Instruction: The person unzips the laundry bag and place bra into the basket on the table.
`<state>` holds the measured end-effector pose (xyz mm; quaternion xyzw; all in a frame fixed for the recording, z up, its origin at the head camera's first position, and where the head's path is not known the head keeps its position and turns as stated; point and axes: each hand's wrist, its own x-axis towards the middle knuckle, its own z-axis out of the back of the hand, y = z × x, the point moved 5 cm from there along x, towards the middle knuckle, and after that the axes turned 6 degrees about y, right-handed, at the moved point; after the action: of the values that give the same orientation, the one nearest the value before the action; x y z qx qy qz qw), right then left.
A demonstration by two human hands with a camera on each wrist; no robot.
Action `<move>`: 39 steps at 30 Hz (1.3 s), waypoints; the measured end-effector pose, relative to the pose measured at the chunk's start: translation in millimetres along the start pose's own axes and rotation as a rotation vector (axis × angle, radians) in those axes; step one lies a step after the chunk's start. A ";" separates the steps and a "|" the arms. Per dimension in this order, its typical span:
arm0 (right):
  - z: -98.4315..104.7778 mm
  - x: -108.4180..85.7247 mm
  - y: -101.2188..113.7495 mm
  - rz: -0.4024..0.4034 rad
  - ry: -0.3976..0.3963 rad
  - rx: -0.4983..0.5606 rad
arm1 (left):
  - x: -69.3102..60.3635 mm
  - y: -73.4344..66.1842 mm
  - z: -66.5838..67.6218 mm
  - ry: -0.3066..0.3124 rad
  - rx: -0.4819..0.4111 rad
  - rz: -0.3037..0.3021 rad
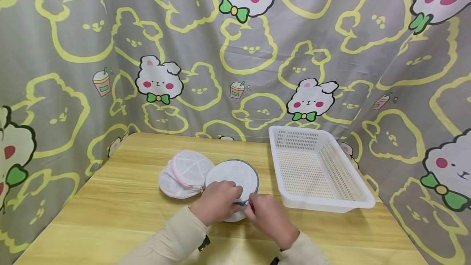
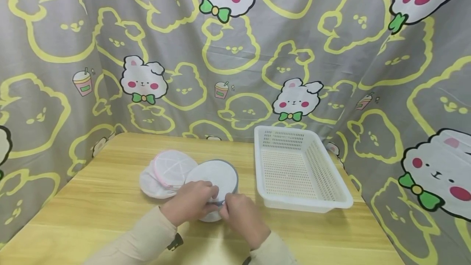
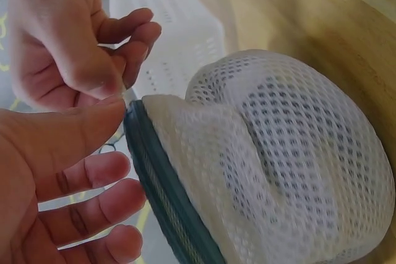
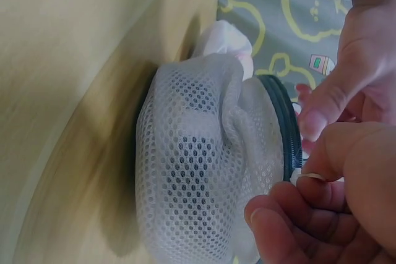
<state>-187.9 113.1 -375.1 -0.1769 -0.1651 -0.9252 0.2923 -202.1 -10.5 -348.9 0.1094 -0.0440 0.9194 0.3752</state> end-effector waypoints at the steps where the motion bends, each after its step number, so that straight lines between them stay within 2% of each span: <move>1: 0.1 0.2 1.4 0.009 -0.005 0.000 | 0.1 -0.7 0.0 -0.006 0.003 -0.005; 12: 0.2 2.2 8.7 0.058 -0.023 0.072 | 0.3 -3.8 -0.8 -0.058 0.019 -0.049; 25: -0.5 1.3 7.4 0.078 -0.047 0.081 | -0.7 -4.5 -0.7 -0.036 0.008 -0.050; 32: 0.6 0.5 3.3 0.046 -0.021 0.087 | -3.0 -4.6 1.0 -0.050 0.006 -0.054; 39: 2.5 -0.5 -2.3 0.029 -0.018 0.077 | -4.3 -2.5 0.8 -0.019 -0.005 -0.043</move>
<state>-188.3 116.2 -373.6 -0.1763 -0.2006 -0.9123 0.3106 -197.2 -11.8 -349.1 0.1183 -0.0475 0.9100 0.3946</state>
